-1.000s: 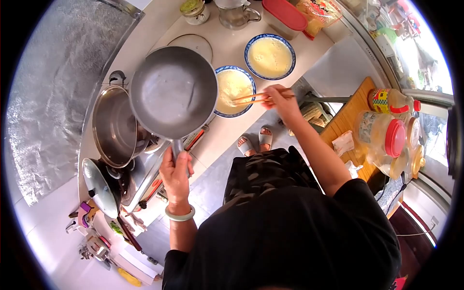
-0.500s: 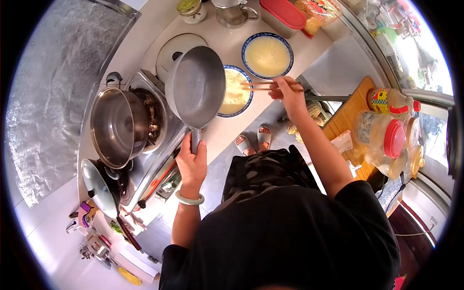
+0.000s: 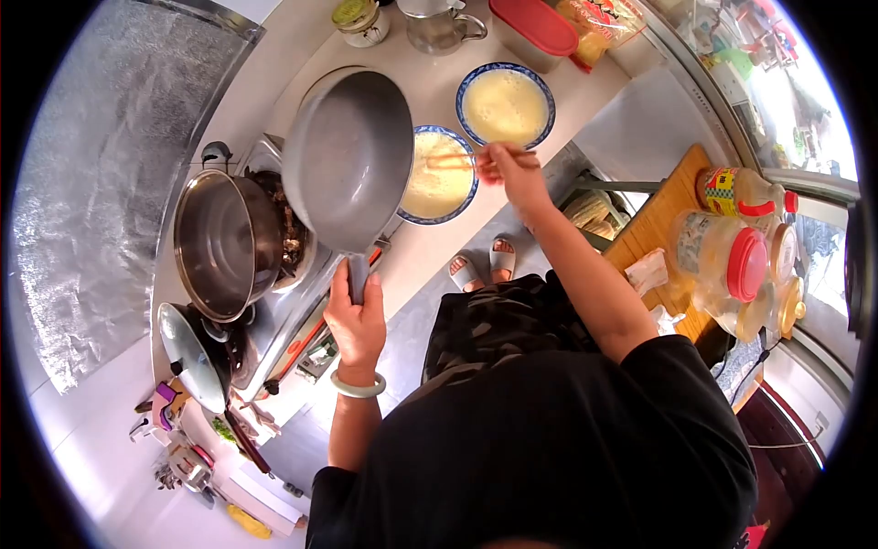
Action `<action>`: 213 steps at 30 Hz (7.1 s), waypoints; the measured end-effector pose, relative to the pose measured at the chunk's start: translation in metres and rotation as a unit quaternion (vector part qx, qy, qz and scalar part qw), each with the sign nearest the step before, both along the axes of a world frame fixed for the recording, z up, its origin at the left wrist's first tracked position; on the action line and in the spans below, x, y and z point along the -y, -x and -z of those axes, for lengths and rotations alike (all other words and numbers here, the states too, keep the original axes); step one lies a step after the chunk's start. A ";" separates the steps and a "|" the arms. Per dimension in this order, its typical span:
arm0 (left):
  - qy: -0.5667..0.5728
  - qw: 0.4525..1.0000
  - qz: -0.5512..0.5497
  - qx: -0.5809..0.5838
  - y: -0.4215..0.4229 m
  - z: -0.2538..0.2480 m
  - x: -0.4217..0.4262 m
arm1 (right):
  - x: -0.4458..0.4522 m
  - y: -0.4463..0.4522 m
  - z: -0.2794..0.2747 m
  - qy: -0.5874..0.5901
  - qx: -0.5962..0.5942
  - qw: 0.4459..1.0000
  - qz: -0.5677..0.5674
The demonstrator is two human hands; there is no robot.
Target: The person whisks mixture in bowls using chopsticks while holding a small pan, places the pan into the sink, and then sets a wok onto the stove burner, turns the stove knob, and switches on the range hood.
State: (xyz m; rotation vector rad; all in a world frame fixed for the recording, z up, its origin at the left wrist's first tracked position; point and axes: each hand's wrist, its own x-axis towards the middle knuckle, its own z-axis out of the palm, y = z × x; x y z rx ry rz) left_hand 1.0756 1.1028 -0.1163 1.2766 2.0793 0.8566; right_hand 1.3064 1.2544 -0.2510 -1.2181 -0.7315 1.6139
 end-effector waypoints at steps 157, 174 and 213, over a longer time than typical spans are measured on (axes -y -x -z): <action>-0.369 0.790 -0.328 0.363 0.169 -0.071 0.175 | 0.002 0.098 -0.022 -0.471 0.576 0.256 -0.617; -0.387 0.777 -0.387 0.312 0.157 -0.079 0.164 | 0.000 0.093 -0.013 -0.507 0.495 0.341 -0.617; -0.446 0.685 -0.512 0.265 0.092 -0.110 0.235 | -0.208 0.234 -0.101 -0.440 0.645 0.467 -0.416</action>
